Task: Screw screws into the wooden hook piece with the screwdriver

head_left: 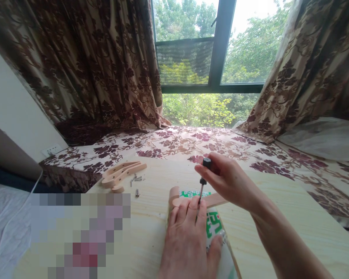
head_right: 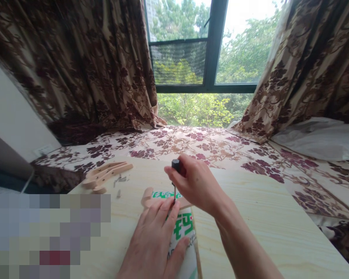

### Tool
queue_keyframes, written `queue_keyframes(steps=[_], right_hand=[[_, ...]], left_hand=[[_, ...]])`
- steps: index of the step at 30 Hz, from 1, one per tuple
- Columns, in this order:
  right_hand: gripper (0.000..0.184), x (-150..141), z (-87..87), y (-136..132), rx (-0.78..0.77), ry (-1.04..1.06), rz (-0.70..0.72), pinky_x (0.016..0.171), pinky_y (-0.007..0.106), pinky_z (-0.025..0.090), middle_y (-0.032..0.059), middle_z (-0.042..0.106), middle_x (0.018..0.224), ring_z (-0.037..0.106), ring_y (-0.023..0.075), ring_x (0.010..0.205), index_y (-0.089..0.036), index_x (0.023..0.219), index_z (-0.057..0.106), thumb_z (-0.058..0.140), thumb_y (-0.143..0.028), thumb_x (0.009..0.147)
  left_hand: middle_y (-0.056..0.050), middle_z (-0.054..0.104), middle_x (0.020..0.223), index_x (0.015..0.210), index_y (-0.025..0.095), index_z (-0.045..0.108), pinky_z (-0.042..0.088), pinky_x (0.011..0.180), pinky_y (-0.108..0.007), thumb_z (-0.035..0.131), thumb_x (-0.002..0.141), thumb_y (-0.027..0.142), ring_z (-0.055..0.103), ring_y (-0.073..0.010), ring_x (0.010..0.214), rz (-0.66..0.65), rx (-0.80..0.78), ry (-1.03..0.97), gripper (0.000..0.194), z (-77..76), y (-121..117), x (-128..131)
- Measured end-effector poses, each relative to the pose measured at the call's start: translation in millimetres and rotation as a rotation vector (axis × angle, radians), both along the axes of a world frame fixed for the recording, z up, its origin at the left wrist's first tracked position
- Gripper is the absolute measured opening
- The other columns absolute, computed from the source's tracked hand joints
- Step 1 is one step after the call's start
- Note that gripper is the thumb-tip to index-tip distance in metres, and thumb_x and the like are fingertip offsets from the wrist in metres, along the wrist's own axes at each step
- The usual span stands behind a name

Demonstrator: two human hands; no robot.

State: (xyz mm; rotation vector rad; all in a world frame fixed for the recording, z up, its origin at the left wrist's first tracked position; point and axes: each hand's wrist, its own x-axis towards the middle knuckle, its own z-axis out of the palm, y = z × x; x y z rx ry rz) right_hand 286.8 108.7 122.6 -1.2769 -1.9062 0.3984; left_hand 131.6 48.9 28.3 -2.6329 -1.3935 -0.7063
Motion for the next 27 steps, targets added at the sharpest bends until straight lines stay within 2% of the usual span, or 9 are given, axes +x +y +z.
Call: queue_keyframes(steps=[5,10,14,17,20,24,27], right_hand=[[0.027,2.3,1.2,-0.1,0.000,-0.016,-0.031,0.047,0.025,0.026,-0.0060,0.040,0.053,0.035,0.0097,0.050,-0.021,0.067,0.040,0.050,-0.036,0.088],[0.025,7.9,-0.2,7.3,-0.012,0.054,0.046,0.048,0.024,0.028,-0.0047,0.043,0.057,0.037,0.0095,0.052,-0.019,0.070,0.049,0.047,-0.035,0.089],[0.033,7.5,-3.4,12.3,0.007,0.054,0.039,0.046,0.024,0.023,-0.0063,0.035,0.053,0.032,0.0087,0.049,-0.021,0.063,0.040,0.051,-0.039,0.088],[0.035,8.0,-4.5,11.3,0.003,0.037,0.020,0.048,0.025,0.026,-0.0056,0.037,0.054,0.034,0.0093,0.051,-0.020,0.063,0.042,0.052,-0.041,0.088],[0.032,13.1,-1.3,6.2,-0.022,0.026,0.097,0.050,0.025,0.030,-0.0033,0.044,0.059,0.039,0.0105,0.054,-0.019,0.069,0.050,0.051,-0.042,0.091],[0.025,21.8,7.5,-2.8,-0.076,0.009,0.260,0.053,0.024,0.037,0.0022,0.058,0.073,0.048,0.0128,0.062,-0.017,0.087,0.061,0.050,-0.039,0.092],[0.028,23.4,9.9,-5.1,-0.078,0.008,0.296,0.054,0.025,0.037,0.0028,0.058,0.073,0.047,0.0130,0.063,-0.016,0.086,0.061,0.049,-0.041,0.093]], left_hand=[[-0.008,0.048,0.141,0.138,0.017,0.044,0.040,0.105,-0.048,0.040,0.092,0.052,0.044,-0.0293,0.127,-0.014,-0.022,-0.028,0.058,1.3,-0.1,-0.2],[-0.008,0.048,0.141,0.138,0.018,0.044,0.039,0.106,-0.051,0.040,0.092,0.051,0.043,-0.0303,0.128,-0.003,-0.041,-0.047,0.057,-0.6,-1.9,1.0],[-0.008,0.047,0.142,0.138,0.017,0.045,0.037,0.108,-0.053,0.039,0.092,0.051,0.042,-0.0312,0.129,0.008,-0.125,-0.050,0.058,3.4,-3.7,3.3],[-0.009,0.046,0.143,0.138,0.016,0.045,0.035,0.109,-0.053,0.039,0.091,0.052,0.042,-0.0318,0.130,0.008,-0.160,-0.050,0.059,8.5,-4.5,5.3],[-0.011,0.049,0.141,0.135,0.014,0.050,0.037,0.108,-0.054,0.042,0.089,0.052,0.044,-0.0328,0.129,0.049,-0.179,-0.057,0.060,15.3,-6.0,7.9],[-0.011,0.050,0.139,0.132,0.014,0.052,0.039,0.107,-0.054,0.045,0.087,0.051,0.046,-0.0328,0.127,0.066,-0.189,-0.053,0.059,23.7,-8.3,10.2],[-0.011,0.049,0.140,0.133,0.015,0.052,0.038,0.107,-0.054,0.045,0.087,0.052,0.045,-0.0333,0.128,0.086,-0.206,-0.041,0.059,25.5,-9.1,10.9]])
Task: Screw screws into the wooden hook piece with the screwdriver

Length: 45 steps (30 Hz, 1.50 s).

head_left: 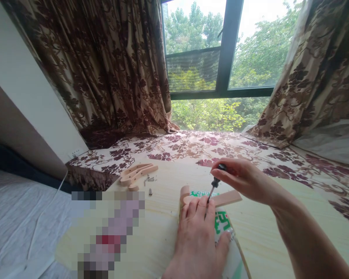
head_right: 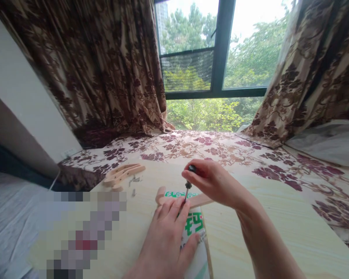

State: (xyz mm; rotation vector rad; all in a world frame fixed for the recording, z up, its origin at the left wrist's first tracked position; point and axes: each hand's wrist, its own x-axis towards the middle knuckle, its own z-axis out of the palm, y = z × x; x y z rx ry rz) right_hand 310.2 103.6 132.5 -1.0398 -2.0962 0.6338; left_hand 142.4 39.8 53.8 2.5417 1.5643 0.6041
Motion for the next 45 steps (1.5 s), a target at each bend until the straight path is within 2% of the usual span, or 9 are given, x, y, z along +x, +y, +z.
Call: queue_keyframes(steps=[7,9,14,16,23,26,30,39,45], right_hand=[[0.040,-5.2,-12.1,12.8,0.127,-0.008,-0.247,0.045,0.024,0.022,-0.0054,0.035,0.053,0.031,0.0097,0.051,-0.020,0.062,0.044,0.051,-0.048,0.089],[0.039,-5.4,-13.0,13.6,0.145,-0.011,-0.269,0.045,0.024,0.022,-0.0055,0.035,0.052,0.031,0.0095,0.050,-0.020,0.062,0.044,0.051,-0.046,0.089],[0.018,-5.8,-6.4,4.7,-0.016,0.041,-0.024,0.053,0.024,0.035,-0.0006,0.055,0.069,0.045,0.0115,0.060,-0.018,0.085,0.058,0.051,-0.034,0.091],[0.017,-7.6,-4.2,2.5,-0.055,0.045,0.048,0.054,0.024,0.036,0.0001,0.056,0.071,0.046,0.0117,0.062,-0.018,0.085,0.059,0.052,-0.032,0.091],[0.025,-13.7,-8.2,11.0,0.019,0.003,-0.171,0.048,0.024,0.030,-0.0028,0.049,0.058,0.040,0.0108,0.054,-0.018,0.072,0.052,0.055,-0.037,0.088],[0.020,-10.4,-6.1,7.8,-0.010,0.017,-0.109,0.050,0.024,0.032,-0.0022,0.053,0.062,0.042,0.0108,0.056,-0.018,0.076,0.054,0.056,-0.034,0.088],[0.015,-7.6,-1.4,1.7,-0.075,0.075,0.047,0.056,0.024,0.037,0.0002,0.056,0.071,0.046,0.0114,0.062,-0.018,0.081,0.058,0.052,-0.029,0.090],[0.030,-9.7,-15.9,17.0,0.063,0.009,-0.188,0.047,0.024,0.026,-0.0052,0.041,0.057,0.034,0.0099,0.053,-0.020,0.069,0.046,0.054,-0.041,0.089],[0.020,-11.0,-7.0,6.9,-0.005,0.013,-0.040,0.054,0.024,0.035,-0.0012,0.054,0.068,0.045,0.0113,0.060,-0.019,0.077,0.055,0.053,-0.034,0.089]], left_hand=[[-0.010,0.051,0.139,0.132,0.015,0.053,0.040,0.105,-0.052,0.043,0.088,0.054,0.047,-0.0322,0.126,-0.003,0.046,0.020,0.059,-5.4,0.7,-0.5],[-0.009,0.052,0.138,0.132,0.016,0.053,0.039,0.106,-0.053,0.043,0.088,0.053,0.047,-0.0317,0.126,0.005,0.048,0.009,0.058,-6.1,1.3,-0.4],[-0.012,0.050,0.139,0.132,0.014,0.053,0.041,0.103,-0.056,0.042,0.087,0.055,0.047,-0.0348,0.125,-0.010,0.024,0.017,0.062,-8.7,4.8,0.1],[-0.012,0.051,0.138,0.131,0.014,0.054,0.042,0.103,-0.055,0.042,0.086,0.055,0.048,-0.0348,0.125,-0.007,0.044,0.005,0.062,-10.7,6.2,-0.7],[-0.010,0.052,0.138,0.133,0.015,0.052,0.042,0.103,-0.053,0.043,0.088,0.055,0.048,-0.0322,0.124,-0.046,0.086,-0.015,0.061,-15.6,7.8,-5.8],[-0.010,0.054,0.135,0.131,0.015,0.054,0.043,0.102,-0.053,0.043,0.087,0.055,0.049,-0.0324,0.123,-0.028,0.126,-0.030,0.060,-18.4,8.3,-6.5],[-0.008,0.049,0.141,0.137,0.019,0.047,0.042,0.104,-0.051,0.042,0.090,0.053,0.045,-0.0305,0.127,-0.067,0.137,0.003,0.058,-23.1,8.9,-10.0],[-0.007,0.048,0.142,0.138,0.019,0.045,0.040,0.105,-0.052,0.042,0.091,0.053,0.043,-0.0304,0.128,-0.067,0.110,0.011,0.058,-23.3,8.8,-10.1],[-0.006,0.046,0.143,0.138,0.019,0.044,0.038,0.107,-0.051,0.041,0.091,0.052,0.041,-0.0295,0.130,-0.059,0.104,0.005,0.057,-21.7,6.8,-11.7]])
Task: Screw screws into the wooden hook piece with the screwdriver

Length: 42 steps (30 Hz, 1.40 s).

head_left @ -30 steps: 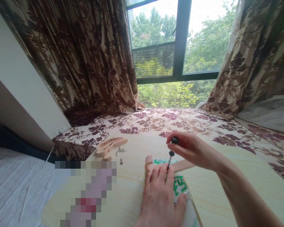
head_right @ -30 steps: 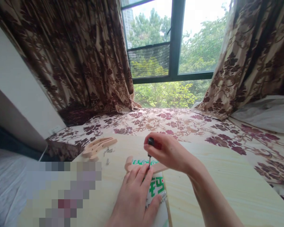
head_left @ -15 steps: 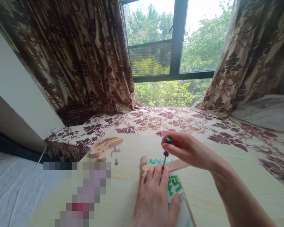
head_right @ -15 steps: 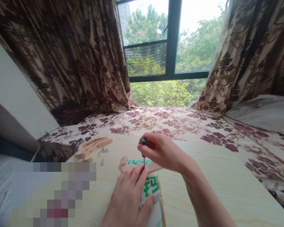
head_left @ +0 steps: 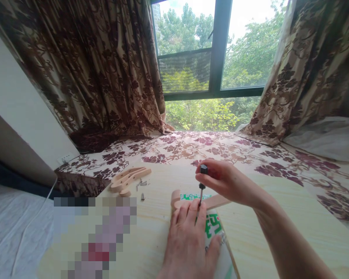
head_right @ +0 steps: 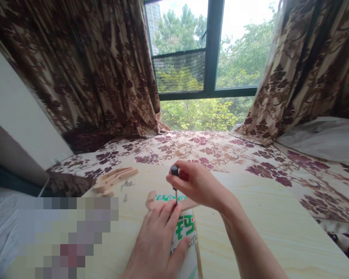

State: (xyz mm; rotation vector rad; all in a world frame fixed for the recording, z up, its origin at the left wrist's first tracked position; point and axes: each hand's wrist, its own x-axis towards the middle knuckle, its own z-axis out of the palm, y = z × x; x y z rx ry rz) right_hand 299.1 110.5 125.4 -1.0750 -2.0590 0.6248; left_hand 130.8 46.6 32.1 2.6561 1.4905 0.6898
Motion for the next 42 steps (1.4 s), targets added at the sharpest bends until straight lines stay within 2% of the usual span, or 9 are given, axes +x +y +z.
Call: queue_keyframes(steps=[4,11,17,21,26,30,32,37,42], right_hand=[[0.025,-3.1,1.4,-1.0,0.000,0.007,0.012,0.054,0.025,0.035,-0.0008,0.052,0.066,0.043,0.0114,0.060,-0.018,0.070,0.052,0.050,-0.033,0.090],[0.033,-4.4,-9.9,11.1,0.052,-0.011,-0.181,0.049,0.025,0.028,-0.0044,0.043,0.056,0.037,0.0108,0.054,-0.020,0.065,0.043,0.055,-0.043,0.086],[0.018,1.1,-5.1,4.9,0.027,0.000,-0.074,0.055,0.024,0.036,-0.0007,0.056,0.068,0.049,0.0124,0.062,-0.019,0.079,0.057,0.054,-0.035,0.088],[0.021,2.5,-1.7,2.2,0.030,0.004,-0.037,0.054,0.024,0.035,-0.0010,0.053,0.065,0.046,0.0120,0.060,-0.018,0.077,0.056,0.051,-0.035,0.089],[0.028,0.9,-6.4,8.0,0.085,-0.030,-0.161,0.048,0.024,0.027,-0.0043,0.043,0.057,0.035,0.0104,0.053,-0.020,0.069,0.048,0.052,-0.040,0.088],[0.033,0.2,-9.6,12.5,0.103,-0.052,-0.243,0.048,0.025,0.025,-0.0046,0.042,0.055,0.035,0.0104,0.052,-0.021,0.065,0.041,0.053,-0.043,0.087],[0.030,-0.1,-8.3,11.0,0.095,-0.058,-0.225,0.049,0.025,0.027,-0.0036,0.045,0.057,0.038,0.0109,0.053,-0.021,0.067,0.044,0.053,-0.042,0.087],[0.017,-1.0,-2.6,1.2,0.060,-0.041,-0.022,0.055,0.024,0.033,-0.0016,0.056,0.066,0.048,0.0122,0.061,-0.020,0.080,0.056,0.051,-0.033,0.089],[0.024,-1.1,-3.8,4.4,0.087,-0.054,-0.092,0.053,0.025,0.031,-0.0017,0.051,0.061,0.042,0.0119,0.057,-0.019,0.072,0.052,0.049,-0.036,0.089]], left_hand=[[-0.008,0.048,0.142,0.136,0.018,0.047,0.038,0.107,-0.051,0.043,0.089,0.052,0.043,-0.0305,0.129,0.012,-0.035,-0.014,0.058,6.4,-0.8,3.8],[-0.010,0.053,0.137,0.131,0.015,0.053,0.040,0.105,-0.054,0.043,0.087,0.052,0.047,-0.0324,0.126,0.040,-0.054,-0.042,0.059,13.7,-1.9,9.4],[-0.010,0.051,0.139,0.133,0.015,0.051,0.037,0.107,-0.055,0.040,0.088,0.055,0.045,-0.0328,0.127,0.042,-0.104,-0.059,0.061,13.8,-3.1,10.0],[-0.009,0.048,0.142,0.135,0.016,0.049,0.033,0.110,-0.054,0.043,0.087,0.053,0.042,-0.0321,0.130,0.061,-0.174,-0.053,0.061,18.4,-4.2,11.4],[-0.008,0.049,0.140,0.135,0.017,0.050,0.033,0.110,-0.054,0.045,0.086,0.052,0.042,-0.0315,0.129,0.073,-0.180,-0.060,0.060,18.6,-4.5,12.0],[-0.009,0.049,0.141,0.134,0.016,0.050,0.033,0.109,-0.056,0.043,0.087,0.052,0.041,-0.0326,0.130,0.073,-0.162,-0.041,0.060,16.0,-3.9,11.7],[-0.009,0.049,0.141,0.134,0.017,0.051,0.034,0.109,-0.055,0.043,0.087,0.052,0.042,-0.0326,0.130,0.075,-0.142,-0.035,0.059,15.4,-3.9,11.6],[-0.009,0.051,0.139,0.132,0.017,0.053,0.037,0.106,-0.055,0.045,0.086,0.054,0.045,-0.0332,0.127,0.080,-0.089,-0.026,0.059,14.5,-3.5,11.9],[-0.009,0.054,0.136,0.130,0.017,0.055,0.042,0.103,-0.054,0.046,0.086,0.055,0.048,-0.0330,0.124,0.086,-0.007,-0.023,0.059,7.2,-1.6,11.4]])
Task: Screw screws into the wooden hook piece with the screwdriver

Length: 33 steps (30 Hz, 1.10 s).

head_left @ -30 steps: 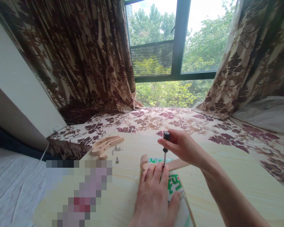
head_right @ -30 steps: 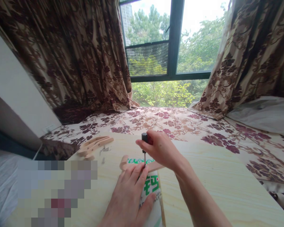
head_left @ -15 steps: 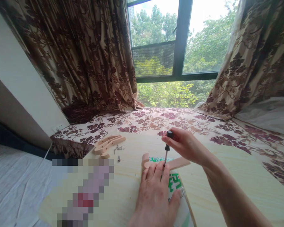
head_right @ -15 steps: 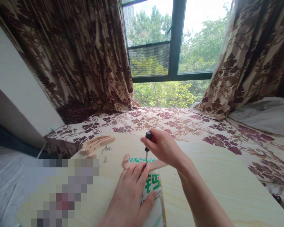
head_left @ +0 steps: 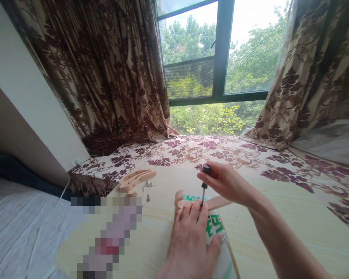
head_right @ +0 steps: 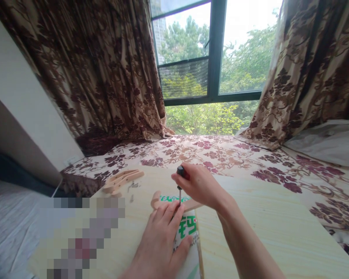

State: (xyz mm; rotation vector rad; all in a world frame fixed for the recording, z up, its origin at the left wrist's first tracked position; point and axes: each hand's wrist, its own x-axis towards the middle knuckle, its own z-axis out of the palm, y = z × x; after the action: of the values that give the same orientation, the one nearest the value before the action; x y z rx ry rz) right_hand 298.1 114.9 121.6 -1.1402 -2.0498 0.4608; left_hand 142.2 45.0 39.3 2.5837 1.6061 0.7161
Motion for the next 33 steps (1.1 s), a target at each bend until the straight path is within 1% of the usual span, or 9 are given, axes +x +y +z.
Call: queue_keyframes(steps=[3,5,10,12,14,18,22,27,33], right_hand=[[0.027,0.6,-1.3,4.3,0.007,-0.011,-0.091,0.052,0.025,0.028,-0.0023,0.049,0.059,0.039,0.0114,0.055,-0.019,0.069,0.048,0.051,-0.038,0.088],[0.027,1.2,-1.2,4.4,0.001,-0.007,-0.096,0.051,0.025,0.027,-0.0028,0.047,0.058,0.038,0.0112,0.054,-0.020,0.067,0.046,0.053,-0.037,0.087],[0.015,2.7,2.6,-3.5,-0.052,0.031,0.088,0.054,0.024,0.032,-0.0018,0.054,0.067,0.045,0.0112,0.059,-0.020,0.079,0.056,0.052,-0.031,0.088],[0.018,2.5,3.8,-5.3,-0.059,0.029,0.114,0.054,0.024,0.032,-0.0016,0.053,0.067,0.044,0.0109,0.059,-0.019,0.077,0.055,0.050,-0.031,0.090],[0.021,1.8,3.8,-4.4,-0.054,0.035,0.092,0.053,0.024,0.031,-0.0019,0.051,0.064,0.043,0.0109,0.058,-0.019,0.074,0.053,0.049,-0.032,0.090],[0.026,1.1,0.5,3.9,-0.039,0.034,-0.043,0.051,0.025,0.028,-0.0031,0.047,0.059,0.039,0.0106,0.055,-0.019,0.071,0.047,0.048,-0.036,0.090],[0.033,3.0,-3.4,12.4,-0.008,0.014,-0.155,0.049,0.025,0.026,-0.0042,0.042,0.056,0.036,0.0098,0.052,-0.021,0.065,0.039,0.049,-0.040,0.089],[0.030,2.5,-3.0,11.7,0.002,0.021,-0.143,0.048,0.025,0.025,-0.0041,0.042,0.055,0.035,0.0097,0.051,-0.021,0.065,0.040,0.048,-0.037,0.089],[0.025,-8.5,6.9,-6.4,0.015,-0.043,-0.090,0.049,0.024,0.027,-0.0028,0.047,0.056,0.039,0.0101,0.052,-0.021,0.067,0.043,0.048,-0.032,0.089]], left_hand=[[-0.009,0.057,0.133,0.128,0.018,0.056,0.047,0.098,-0.053,0.047,0.086,0.054,0.053,-0.0324,0.120,-0.015,0.114,0.011,0.057,-6.1,1.3,-1.5],[-0.009,0.060,0.129,0.126,0.018,0.057,0.050,0.094,-0.050,0.046,0.087,0.054,0.056,-0.0304,0.116,-0.032,0.206,0.004,0.055,-8.4,2.2,-2.9],[-0.008,0.062,0.125,0.123,0.017,0.059,0.053,0.089,-0.046,0.047,0.087,0.053,0.059,-0.0281,0.111,-0.055,0.343,0.010,0.052,-8.5,3.8,-5.8],[-0.008,0.062,0.125,0.123,0.017,0.058,0.053,0.089,-0.045,0.048,0.086,0.053,0.058,-0.0278,0.111,-0.063,0.345,0.018,0.052,-8.1,3.9,-6.6],[-0.007,0.061,0.127,0.126,0.018,0.056,0.052,0.090,-0.043,0.049,0.086,0.052,0.057,-0.0270,0.113,-0.078,0.324,0.043,0.053,-7.9,3.8,-7.3],[-0.007,0.060,0.128,0.127,0.017,0.055,0.051,0.090,-0.044,0.049,0.087,0.050,0.056,-0.0271,0.114,-0.069,0.328,0.064,0.052,-8.9,3.4,-8.7],[-0.006,0.055,0.134,0.133,0.018,0.048,0.048,0.096,-0.042,0.049,0.089,0.047,0.051,-0.0257,0.120,-0.110,0.293,0.101,0.053,-11.8,4.0,-11.8],[-0.006,0.052,0.138,0.137,0.019,0.044,0.047,0.097,-0.042,0.049,0.089,0.047,0.048,-0.0258,0.123,-0.118,0.276,0.093,0.055,-13.9,6.3,-15.5],[-0.003,0.051,0.139,0.139,0.024,0.042,0.048,0.097,-0.042,0.051,0.088,0.048,0.048,-0.0262,0.125,-0.123,0.229,0.089,0.057,-14.3,6.7,-16.2]])
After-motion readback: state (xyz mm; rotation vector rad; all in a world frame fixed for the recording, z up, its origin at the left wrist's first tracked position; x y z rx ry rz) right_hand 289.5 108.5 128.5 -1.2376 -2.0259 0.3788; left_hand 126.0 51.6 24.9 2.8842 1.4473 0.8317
